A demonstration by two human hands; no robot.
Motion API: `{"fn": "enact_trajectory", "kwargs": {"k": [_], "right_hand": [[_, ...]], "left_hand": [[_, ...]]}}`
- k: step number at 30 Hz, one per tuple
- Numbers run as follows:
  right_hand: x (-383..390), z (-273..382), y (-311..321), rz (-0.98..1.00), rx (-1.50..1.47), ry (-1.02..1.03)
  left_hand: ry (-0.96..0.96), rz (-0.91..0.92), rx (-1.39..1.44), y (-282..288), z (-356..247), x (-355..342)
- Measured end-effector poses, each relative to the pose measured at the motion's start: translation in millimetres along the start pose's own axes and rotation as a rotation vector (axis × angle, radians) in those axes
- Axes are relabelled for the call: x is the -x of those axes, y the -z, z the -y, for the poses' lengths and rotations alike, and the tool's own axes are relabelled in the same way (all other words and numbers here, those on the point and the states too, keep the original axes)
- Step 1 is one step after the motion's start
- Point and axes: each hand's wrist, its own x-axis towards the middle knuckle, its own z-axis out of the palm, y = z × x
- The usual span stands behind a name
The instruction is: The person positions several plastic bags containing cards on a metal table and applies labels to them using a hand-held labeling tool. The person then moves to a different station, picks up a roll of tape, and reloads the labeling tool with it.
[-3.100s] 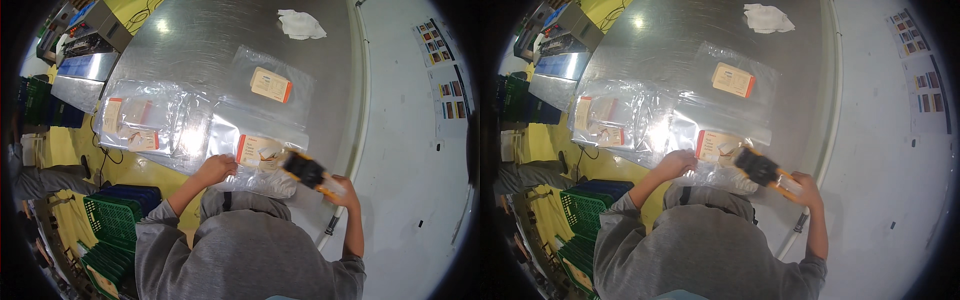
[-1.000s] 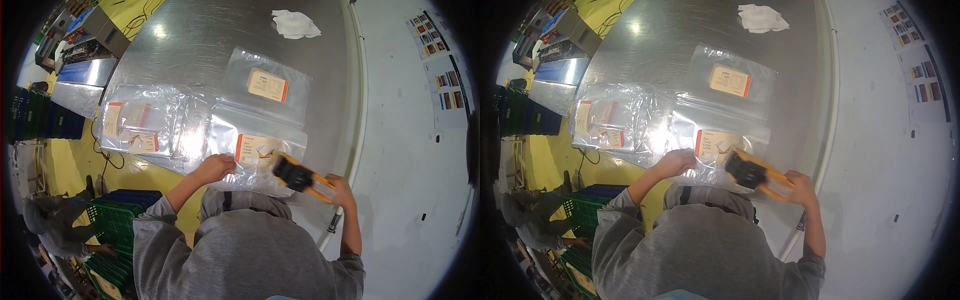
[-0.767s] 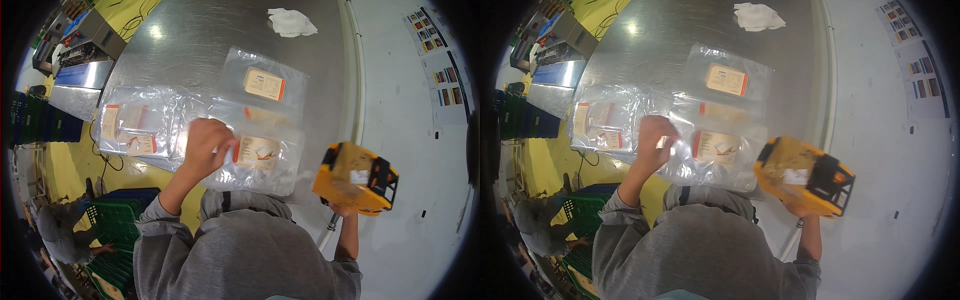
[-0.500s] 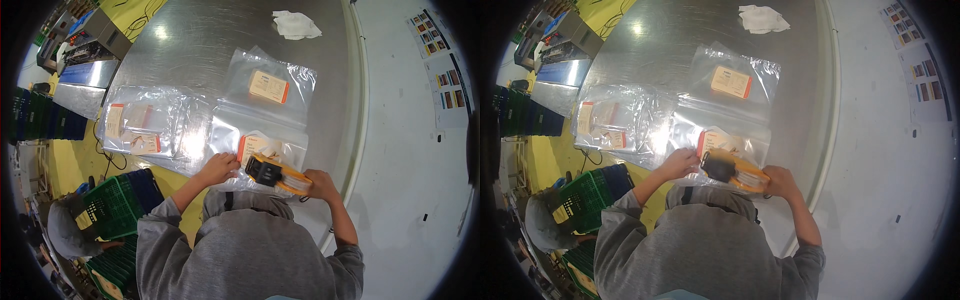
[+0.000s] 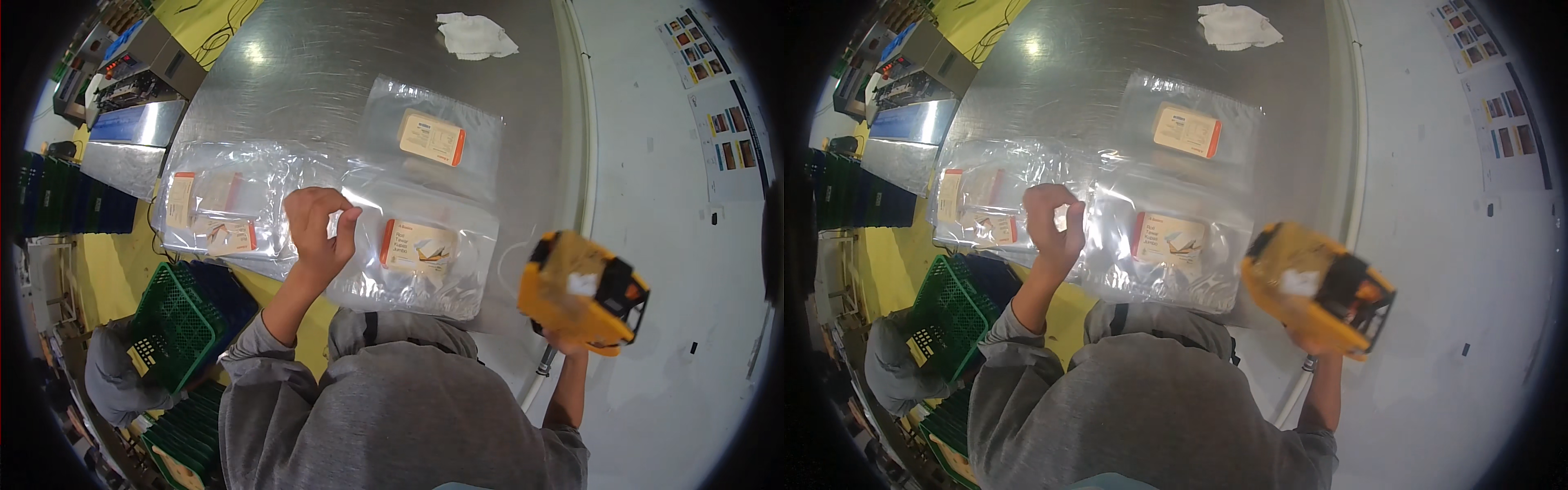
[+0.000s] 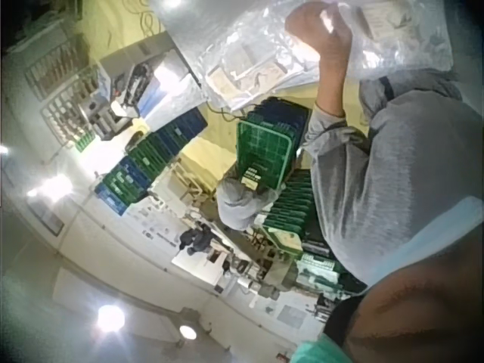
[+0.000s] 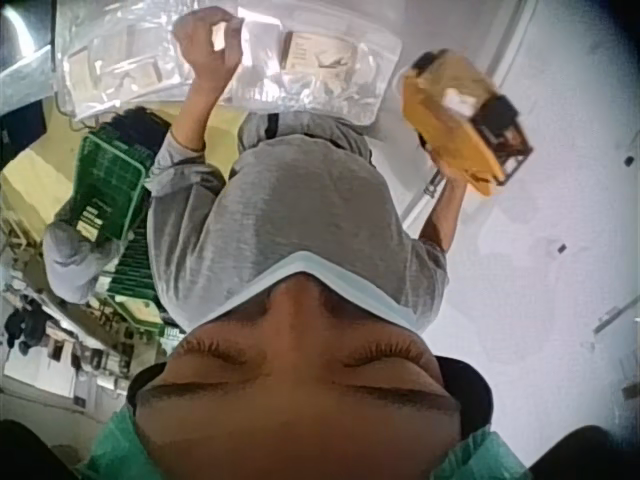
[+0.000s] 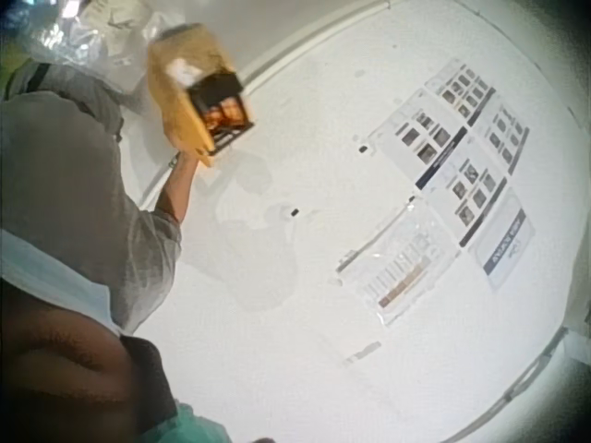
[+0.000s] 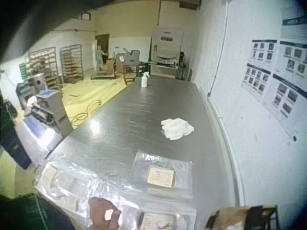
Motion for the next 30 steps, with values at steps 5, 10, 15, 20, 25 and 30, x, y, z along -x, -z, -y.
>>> {"fn": "enact_trajectory", "kwargs": {"k": [5, 10, 15, 20, 25, 30], "right_hand": [[-68, 98, -68, 0.168, 0.655, 0.263], [-96, 76, -87, 0.077, 1.136, 0.137], [-47, 93, -43, 0.028, 0.837, 0.230], [-7, 77, -36, -0.250, 0.591, 0.275], [-9, 86, -49, -0.335, 0.249, 0.132], [-15, 54, -51, -0.142, 0.562, -0.018]], "left_hand": [[-0.025, 0.766, 0.142, -16, 28, 64], [-0.078, 0.919, 0.084, -33, 51, 134], [-0.095, 0.909, 0.109, -32, 51, 129], [-0.148, 0.945, 0.097, -39, 60, 135], [-0.134, 1.014, 0.052, -37, 50, 106], [-0.086, 0.171, 0.017, -8, 5, 0]]}}
